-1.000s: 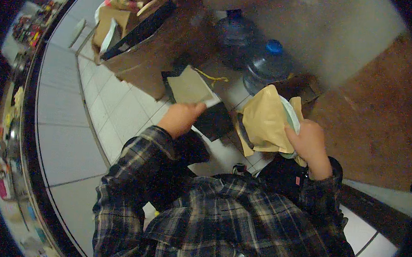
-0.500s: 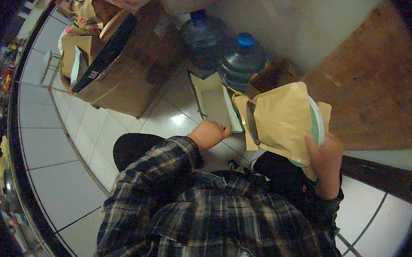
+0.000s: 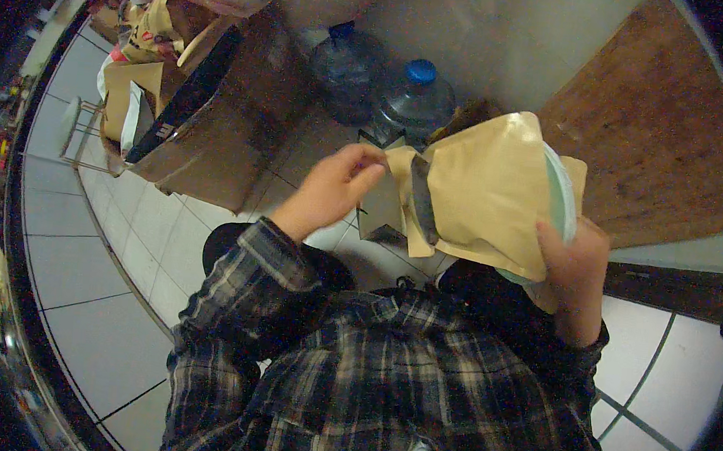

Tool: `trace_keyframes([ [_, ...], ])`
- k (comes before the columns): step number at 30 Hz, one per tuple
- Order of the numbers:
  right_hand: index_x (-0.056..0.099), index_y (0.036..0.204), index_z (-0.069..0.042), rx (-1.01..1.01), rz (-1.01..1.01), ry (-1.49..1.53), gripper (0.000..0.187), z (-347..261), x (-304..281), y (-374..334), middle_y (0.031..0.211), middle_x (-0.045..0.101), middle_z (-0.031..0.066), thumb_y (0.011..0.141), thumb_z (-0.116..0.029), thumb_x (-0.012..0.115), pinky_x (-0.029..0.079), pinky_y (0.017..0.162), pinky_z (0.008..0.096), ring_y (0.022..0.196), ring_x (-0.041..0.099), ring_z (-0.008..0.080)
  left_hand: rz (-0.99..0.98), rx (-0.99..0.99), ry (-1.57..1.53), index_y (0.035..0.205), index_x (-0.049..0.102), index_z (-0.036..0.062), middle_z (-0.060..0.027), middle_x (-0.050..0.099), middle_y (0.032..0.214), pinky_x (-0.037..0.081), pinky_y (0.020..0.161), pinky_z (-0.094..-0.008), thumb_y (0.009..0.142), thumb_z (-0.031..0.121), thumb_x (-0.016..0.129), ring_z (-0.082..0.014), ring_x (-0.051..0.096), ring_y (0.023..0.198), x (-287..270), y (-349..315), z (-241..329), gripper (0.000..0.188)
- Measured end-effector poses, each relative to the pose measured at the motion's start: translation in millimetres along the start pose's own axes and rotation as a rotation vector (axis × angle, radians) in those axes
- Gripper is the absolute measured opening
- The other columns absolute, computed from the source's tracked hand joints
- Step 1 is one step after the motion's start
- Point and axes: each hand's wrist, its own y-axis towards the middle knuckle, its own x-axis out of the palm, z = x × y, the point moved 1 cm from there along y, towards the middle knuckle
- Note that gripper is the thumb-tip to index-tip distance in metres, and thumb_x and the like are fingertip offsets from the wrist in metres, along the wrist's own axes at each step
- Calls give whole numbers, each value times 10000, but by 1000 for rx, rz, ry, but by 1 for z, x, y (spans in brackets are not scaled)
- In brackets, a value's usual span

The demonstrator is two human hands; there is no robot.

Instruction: The person sits on the floor and packs a round container into a small paper bag, then places the bag into a larger cardboard box. They adjust the contents and close the box flaps.

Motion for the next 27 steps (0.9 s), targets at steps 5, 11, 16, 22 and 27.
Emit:
trace_keyframes([
  [5, 624, 654, -36, -108, -11, -52, 315, -49, 25, 4, 647, 597, 181, 766, -327, 668, 490, 567, 460, 599, 605, 370, -219, -172, -402, 1443, 191, 91, -138, 330, 1442, 474, 910, -364, 946, 369, 536, -249, 466, 1215, 30, -37, 47, 666],
  [11, 607, 629, -50, -251, 44, -128, 246, -89, 46, -10, 627, 569, 134, 715, -268, 681, 465, 525, 426, 559, 574, 323, -267, -349, -844, 1460, 22, 146, -154, 204, 1490, 363, 987, -566, 865, 597, 543, -376, 318, 1312, 45, -30, 53, 910],
  [16, 613, 630, -60, -346, 60, -131, 268, -100, 51, -22, 620, 555, 92, 657, -305, 718, 465, 510, 398, 562, 587, 280, -259, -393, -1025, 1449, 0, 186, -147, 209, 1480, 333, 986, -619, 849, 684, 473, -412, 278, 1328, 54, -22, 34, 912],
  [22, 594, 640, -56, -420, 46, -40, 281, -96, 55, -28, 612, 525, 69, 631, -290, 750, 435, 513, 387, 567, 575, 266, -161, -437, -1102, 1425, 267, 92, -169, 289, 1438, 355, 976, -611, 861, 657, 417, -426, 383, 1250, 56, -22, 28, 813],
  [27, 578, 616, -68, -458, 86, -42, 297, -93, 57, -30, 589, 491, 55, 657, -310, 746, 421, 490, 376, 538, 549, 247, -141, -428, -1020, 1347, 386, 85, -145, 492, 1269, 463, 891, -510, 890, 515, 403, -352, 542, 1084, 43, -20, 43, 628],
])
